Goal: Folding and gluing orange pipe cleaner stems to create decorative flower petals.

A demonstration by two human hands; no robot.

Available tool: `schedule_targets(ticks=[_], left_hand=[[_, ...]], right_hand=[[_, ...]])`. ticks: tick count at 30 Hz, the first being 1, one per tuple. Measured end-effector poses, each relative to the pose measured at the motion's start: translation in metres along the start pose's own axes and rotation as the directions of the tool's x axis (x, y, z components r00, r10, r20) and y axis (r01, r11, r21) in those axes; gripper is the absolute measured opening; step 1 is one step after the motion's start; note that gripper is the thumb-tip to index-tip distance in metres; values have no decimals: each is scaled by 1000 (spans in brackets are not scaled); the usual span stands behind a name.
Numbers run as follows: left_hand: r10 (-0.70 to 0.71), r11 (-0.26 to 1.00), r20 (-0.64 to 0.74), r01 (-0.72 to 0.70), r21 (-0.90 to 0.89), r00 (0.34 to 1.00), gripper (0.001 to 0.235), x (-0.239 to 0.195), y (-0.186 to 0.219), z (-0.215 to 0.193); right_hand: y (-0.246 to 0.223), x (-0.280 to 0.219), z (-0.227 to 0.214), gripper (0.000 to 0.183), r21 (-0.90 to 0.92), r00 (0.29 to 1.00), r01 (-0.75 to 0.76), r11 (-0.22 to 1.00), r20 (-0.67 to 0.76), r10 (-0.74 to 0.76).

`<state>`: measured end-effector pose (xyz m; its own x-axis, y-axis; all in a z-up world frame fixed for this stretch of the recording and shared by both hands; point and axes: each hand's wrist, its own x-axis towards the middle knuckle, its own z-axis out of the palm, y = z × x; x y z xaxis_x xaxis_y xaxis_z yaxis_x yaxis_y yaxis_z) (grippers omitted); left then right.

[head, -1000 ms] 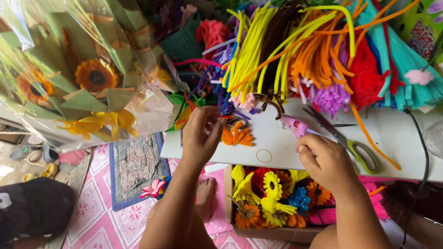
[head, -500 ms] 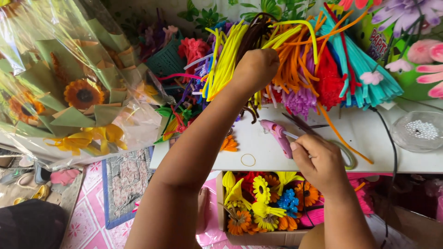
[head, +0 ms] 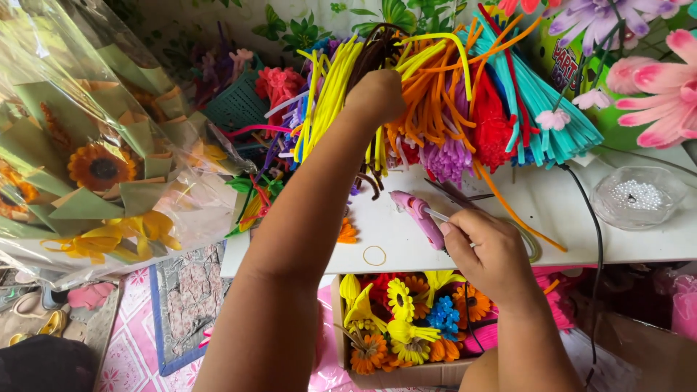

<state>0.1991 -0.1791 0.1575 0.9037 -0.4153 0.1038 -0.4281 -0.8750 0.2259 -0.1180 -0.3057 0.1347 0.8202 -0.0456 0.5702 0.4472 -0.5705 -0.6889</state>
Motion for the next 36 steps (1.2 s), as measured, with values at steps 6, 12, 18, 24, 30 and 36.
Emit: schedule_targets(ticks=[6, 12, 18, 24, 30, 36], left_hand=[[62, 976, 14, -64, 209, 998, 22, -22, -7, -7], [90, 976, -124, -62, 211, 988, 19, -33, -12, -2], [46, 988, -280, -2, 155, 959, 22, -74, -12, -38], [32, 994, 15, -30, -101, 999, 21, -216, -16, -95], [40, 823, 264, 118, -555, 964, 24, -362, -44, -70], [47, 807, 100, 21, -590, 994, 12, -445, -77, -68]], right_hand=[[-8, 4, 2, 3, 48, 999, 7, 999, 39, -9], [-8, 4, 8, 3, 21, 999, 9, 1000, 38, -10], [-5, 6, 7, 3, -25, 999, 9, 1000, 44, -8], [-17, 6, 22, 17, -60, 980, 194, 979, -37, -197], [-53, -14, 80, 46, -90, 822, 536, 839, 285, -494], [-68, -19, 87, 20, 156, 756, 553, 818, 319, -572]])
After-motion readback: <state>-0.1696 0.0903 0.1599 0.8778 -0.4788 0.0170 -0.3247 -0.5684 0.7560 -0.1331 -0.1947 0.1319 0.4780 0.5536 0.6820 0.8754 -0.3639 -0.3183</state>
